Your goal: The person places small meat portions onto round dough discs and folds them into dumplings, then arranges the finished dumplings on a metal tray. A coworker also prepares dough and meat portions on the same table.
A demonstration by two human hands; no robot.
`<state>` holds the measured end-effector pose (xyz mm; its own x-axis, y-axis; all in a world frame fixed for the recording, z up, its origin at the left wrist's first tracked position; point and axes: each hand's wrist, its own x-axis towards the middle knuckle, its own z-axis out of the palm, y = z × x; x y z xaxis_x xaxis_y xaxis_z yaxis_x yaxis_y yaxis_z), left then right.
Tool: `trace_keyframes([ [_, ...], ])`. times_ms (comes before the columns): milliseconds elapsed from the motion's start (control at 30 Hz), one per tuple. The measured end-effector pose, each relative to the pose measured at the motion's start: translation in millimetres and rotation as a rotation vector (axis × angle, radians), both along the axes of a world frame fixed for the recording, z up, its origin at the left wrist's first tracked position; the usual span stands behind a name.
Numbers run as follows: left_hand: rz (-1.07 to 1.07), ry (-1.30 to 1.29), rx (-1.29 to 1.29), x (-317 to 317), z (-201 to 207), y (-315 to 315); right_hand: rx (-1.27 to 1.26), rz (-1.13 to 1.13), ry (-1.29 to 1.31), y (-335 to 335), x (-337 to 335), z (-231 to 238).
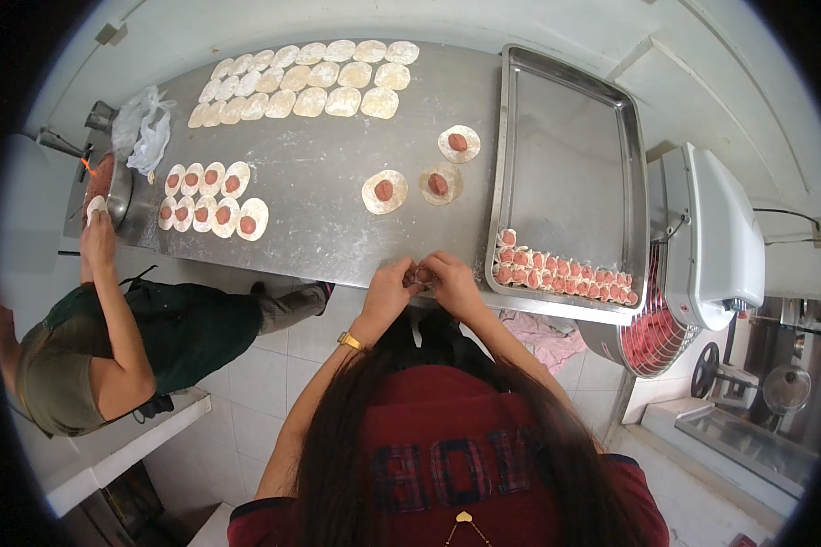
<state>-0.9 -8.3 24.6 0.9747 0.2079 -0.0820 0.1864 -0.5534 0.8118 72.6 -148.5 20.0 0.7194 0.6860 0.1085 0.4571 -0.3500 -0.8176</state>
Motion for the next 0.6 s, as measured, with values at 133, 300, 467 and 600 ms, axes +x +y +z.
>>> trace_keyframes([
  [133, 0.039, -0.005, -0.038, -2.5, -0.5, 2.0, 0.0, -0.134, -0.05, -4.7, -5.3, 0.3],
  [300, 0.039, -0.011, -0.122, 0.8, -2.4, 2.3, -0.077, -0.047, 0.043, -2.1, -1.8, -4.8],
  [467, 0.038, 0.034, -0.137, 2.4, -2.9, 5.7, -0.017, -0.102, -0.072, -0.5, 1.0, -4.3],
  [600, 0.02, -0.01, -0.083, 2.6, -4.8, 12.7, -0.105, -0.159, -0.083, 0.4, -3.0, -5.9],
])
